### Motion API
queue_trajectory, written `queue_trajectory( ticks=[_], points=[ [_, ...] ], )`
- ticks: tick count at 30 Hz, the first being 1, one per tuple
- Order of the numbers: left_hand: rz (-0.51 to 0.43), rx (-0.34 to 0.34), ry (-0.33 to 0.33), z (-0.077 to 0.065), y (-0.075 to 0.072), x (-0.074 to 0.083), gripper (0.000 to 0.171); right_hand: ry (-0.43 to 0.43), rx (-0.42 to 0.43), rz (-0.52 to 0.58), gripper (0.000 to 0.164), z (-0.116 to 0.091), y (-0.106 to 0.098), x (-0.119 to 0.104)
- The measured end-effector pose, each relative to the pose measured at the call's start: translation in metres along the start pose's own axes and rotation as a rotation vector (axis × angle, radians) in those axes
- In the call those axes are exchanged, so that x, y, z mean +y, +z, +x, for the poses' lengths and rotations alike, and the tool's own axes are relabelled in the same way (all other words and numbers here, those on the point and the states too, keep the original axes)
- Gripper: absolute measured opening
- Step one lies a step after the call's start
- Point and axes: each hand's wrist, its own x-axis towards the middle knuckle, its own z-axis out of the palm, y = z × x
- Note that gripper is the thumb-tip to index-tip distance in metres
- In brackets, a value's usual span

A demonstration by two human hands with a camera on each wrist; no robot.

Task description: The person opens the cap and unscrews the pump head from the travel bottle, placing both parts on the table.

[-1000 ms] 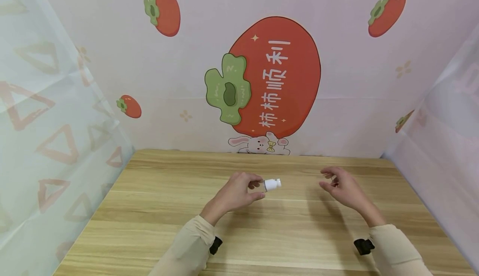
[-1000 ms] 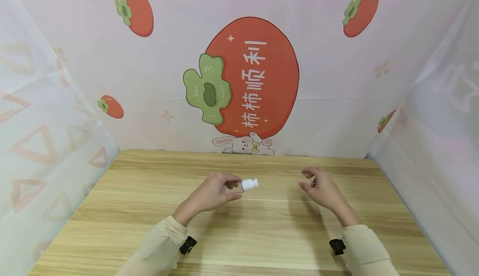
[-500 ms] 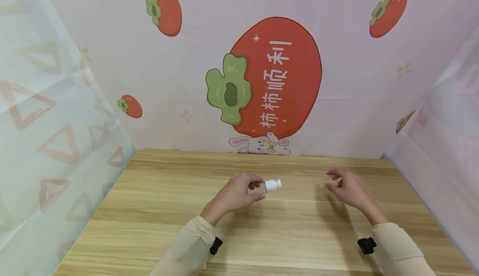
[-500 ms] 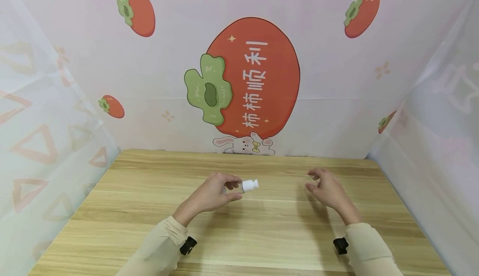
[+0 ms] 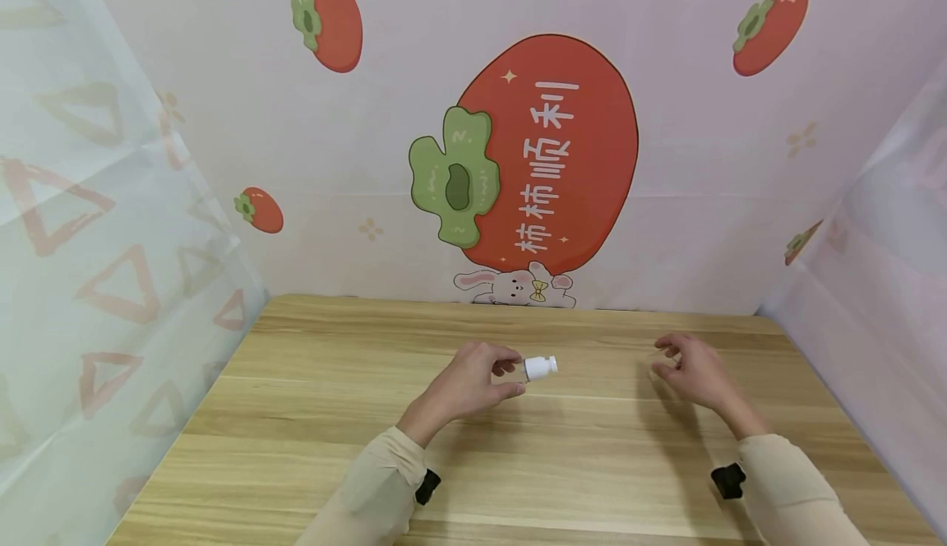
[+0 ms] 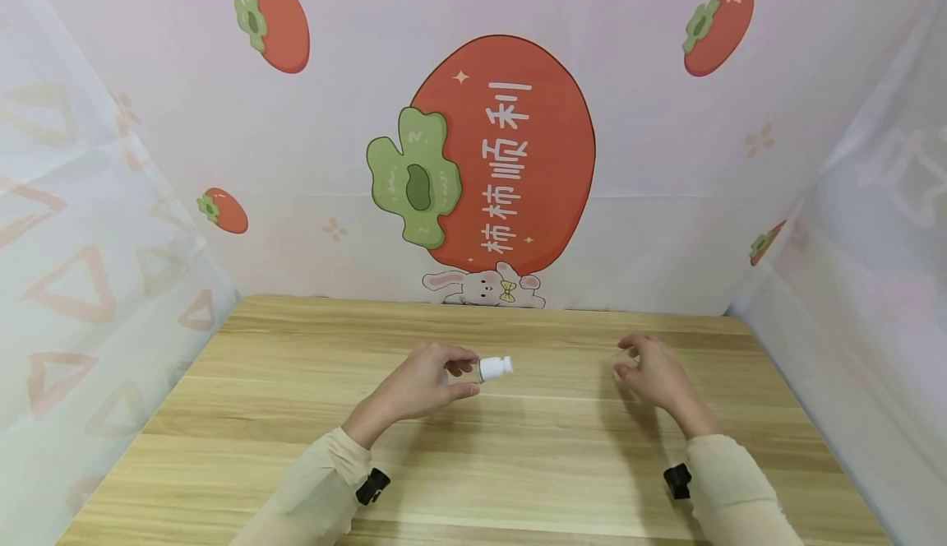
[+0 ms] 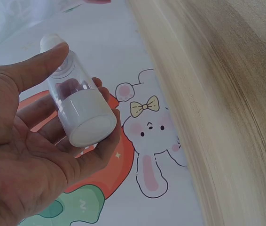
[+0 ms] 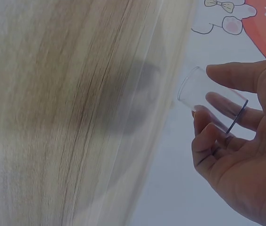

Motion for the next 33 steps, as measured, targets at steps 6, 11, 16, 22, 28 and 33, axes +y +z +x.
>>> queue_trajectory(
  ticks=[6,11,16,22,28,33],
  points=[
    [0.001,-0.008,-0.013,-0.001,0.0,0.001,0.034,0.008,-0.009,-0.047,0.034,0.004,-0.002,0.006],
    [-0.001,-0.018,-0.023,-0.001,-0.001,0.002,0.035,0.02,-0.012,-0.075,0.035,0.006,-0.003,0.009],
    [-0.002,-0.023,-0.02,-0.001,-0.001,0.003,0.036,0.032,-0.011,-0.089,0.034,0.009,-0.003,0.013],
    [-0.001,-0.025,-0.025,0.0,-0.001,0.004,0.036,0.028,0.002,-0.104,0.031,0.011,-0.002,0.019],
    [-0.004,-0.027,-0.029,0.0,-0.001,0.004,0.036,0.037,-0.005,-0.106,0.03,0.011,-0.003,0.02],
    [-0.001,-0.03,-0.033,0.0,-0.001,0.004,0.036,0.055,-0.026,-0.104,0.032,0.01,-0.004,0.017]
  ],
)
